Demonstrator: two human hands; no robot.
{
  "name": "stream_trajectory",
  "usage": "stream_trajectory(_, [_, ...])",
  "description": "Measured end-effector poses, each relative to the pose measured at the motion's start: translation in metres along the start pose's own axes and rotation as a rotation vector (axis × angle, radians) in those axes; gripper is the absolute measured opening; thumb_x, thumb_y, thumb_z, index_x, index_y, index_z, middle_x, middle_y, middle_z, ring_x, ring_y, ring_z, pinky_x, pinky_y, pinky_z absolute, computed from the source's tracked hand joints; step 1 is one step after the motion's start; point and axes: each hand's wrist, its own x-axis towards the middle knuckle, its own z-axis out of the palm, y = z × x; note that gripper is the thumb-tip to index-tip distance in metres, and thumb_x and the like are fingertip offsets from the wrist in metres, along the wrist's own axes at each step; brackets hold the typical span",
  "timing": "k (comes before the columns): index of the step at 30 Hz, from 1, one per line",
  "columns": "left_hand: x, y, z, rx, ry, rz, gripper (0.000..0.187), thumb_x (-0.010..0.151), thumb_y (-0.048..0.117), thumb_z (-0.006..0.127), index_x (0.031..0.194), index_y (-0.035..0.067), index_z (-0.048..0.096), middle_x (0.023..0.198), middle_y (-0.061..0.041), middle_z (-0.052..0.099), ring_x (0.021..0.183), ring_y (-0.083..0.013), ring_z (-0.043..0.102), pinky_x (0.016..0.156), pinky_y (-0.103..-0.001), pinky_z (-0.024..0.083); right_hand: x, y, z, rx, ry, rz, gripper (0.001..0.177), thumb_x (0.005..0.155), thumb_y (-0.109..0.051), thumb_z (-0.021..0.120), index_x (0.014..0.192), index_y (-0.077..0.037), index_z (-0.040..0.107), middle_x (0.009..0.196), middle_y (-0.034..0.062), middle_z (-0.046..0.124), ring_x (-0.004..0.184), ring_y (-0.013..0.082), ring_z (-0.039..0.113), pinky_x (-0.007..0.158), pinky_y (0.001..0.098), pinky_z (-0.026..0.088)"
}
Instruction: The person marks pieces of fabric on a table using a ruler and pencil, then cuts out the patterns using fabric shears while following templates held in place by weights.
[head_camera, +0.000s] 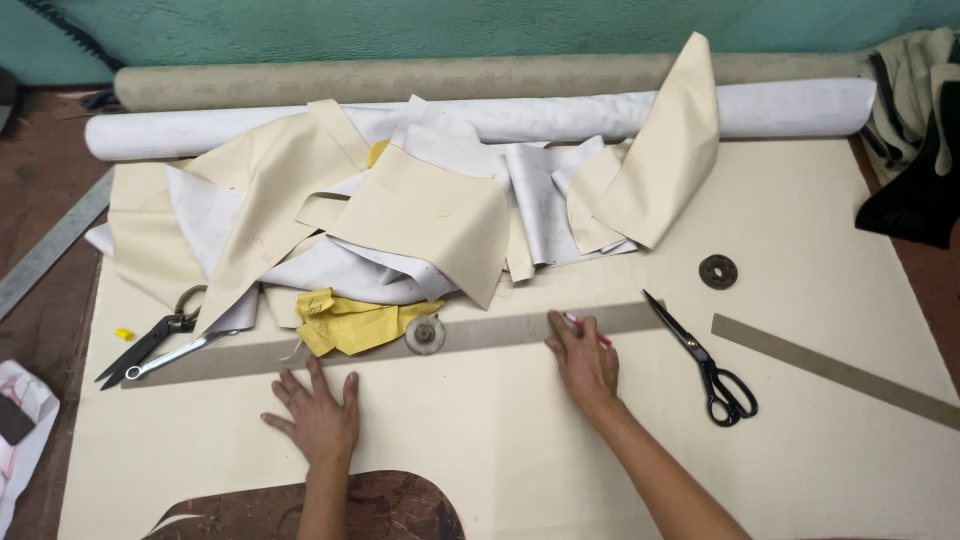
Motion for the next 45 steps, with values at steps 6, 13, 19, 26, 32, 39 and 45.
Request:
stream_trajectory(6, [0.032, 0.013, -0.005, 0.003, -0.029, 0.009, 0.078, 0.095, 0.062, 0.048, 0.155, 0.012, 0.037, 0.166, -0.03, 0.016, 0.156, -0.0466, 0.004, 0.113, -0.076, 0.0, 0.04, -0.024, -0.01, 0.105, -0.077, 0.124, 0.051, 0.099, -0.039, 0.056, 0.149, -0.032, 0.048, 0.127, 0.0131, 0.05, 0.088, 0.0321, 0.067, 0.075, 0.0476, 0.055])
stream_trajectory(13, [-0.025, 0.01, -0.007, -0.271, 0.135, 0.019, 0.083, 0.1, 0.049, 0.058, 0.161, 0.0, 0.028, 0.166, -0.034, 0.015, 0.155, -0.0502, 0.009, 0.122, -0.069, 0.004, -0.055, 0.012, 0.016, 0.329, 0.094, 0.019, 0.045, 0.1, -0.022, 0.058, 0.145, -0.018, 0.056, 0.099, 0.0156, 0.051, 0.074, 0.0309, 0.058, 0.071, 0.0456, 0.052])
stream_trajectory(19, [-0.022, 0.037, -0.032, -0.465, 0.217, 0.005, 0.086, 0.097, 0.04, 0.068, 0.164, 0.007, 0.025, 0.169, -0.027, 0.023, 0.159, -0.0413, 0.017, 0.126, -0.067, 0.007, -0.188, 0.064, 0.048, 0.115, -0.198, 0.029, 0.056, 0.096, -0.03, 0.057, 0.152, -0.03, 0.052, 0.092, 0.0013, 0.056, 0.067, 0.0159, 0.05, 0.063, 0.0315, 0.049])
stream_trajectory(26, [0.076, 0.083, -0.088, -0.429, 0.059, -0.11, 0.087, 0.084, 0.028, 0.08, 0.156, 0.009, 0.034, 0.125, -0.02, 0.063, 0.127, -0.0381, 0.05, 0.114, -0.06, 0.028, -0.211, 0.076, 0.047, 0.226, -0.184, 0.032, 0.047, 0.097, -0.028, 0.056, 0.144, -0.026, 0.057, 0.087, 0.001, 0.056, 0.068, 0.0162, 0.052, 0.066, 0.032, 0.048])
stream_trajectory(32, [0.055, 0.083, -0.096, -0.611, 0.253, -0.029, 0.042, 0.092, 0.008, 0.072, 0.133, 0.011, 0.067, 0.107, -0.018, 0.07, 0.102, -0.0363, 0.065, 0.092, -0.046, 0.049, -0.205, 0.067, 0.034, 0.216, -0.214, 0.096, 0.044, 0.097, -0.03, 0.057, 0.141, -0.026, 0.06, 0.087, -0.0004, 0.056, 0.069, 0.014, 0.054, 0.066, 0.0296, 0.051])
stream_trajectory(39, [0.04, 0.081, -0.146, -0.577, 0.166, 0.086, 0.013, 0.097, 0.001, 0.067, 0.109, 0.004, 0.068, 0.104, -0.014, 0.073, 0.09, -0.0297, 0.069, 0.081, -0.038, 0.052, -0.204, 0.066, 0.032, 0.223, -0.225, 0.072, 0.043, 0.098, -0.028, 0.056, 0.141, -0.025, 0.059, 0.088, -0.0016, 0.055, 0.069, 0.0127, 0.053, 0.067, 0.0281, 0.051])
stream_trajectory(45, [-0.07, 0.12, -0.165, -1.202, -0.12, 0.009, 0.021, 0.093, -0.004, 0.061, 0.111, 0.004, 0.065, 0.101, -0.008, 0.069, 0.093, -0.0158, 0.067, 0.083, -0.03, 0.06, -0.204, 0.055, 0.014, 0.359, -0.317, 0.219, 0.045, 0.097, -0.027, 0.059, 0.142, -0.027, 0.059, 0.09, -0.0002, 0.055, 0.071, 0.0133, 0.052, 0.069, 0.0279, 0.051])
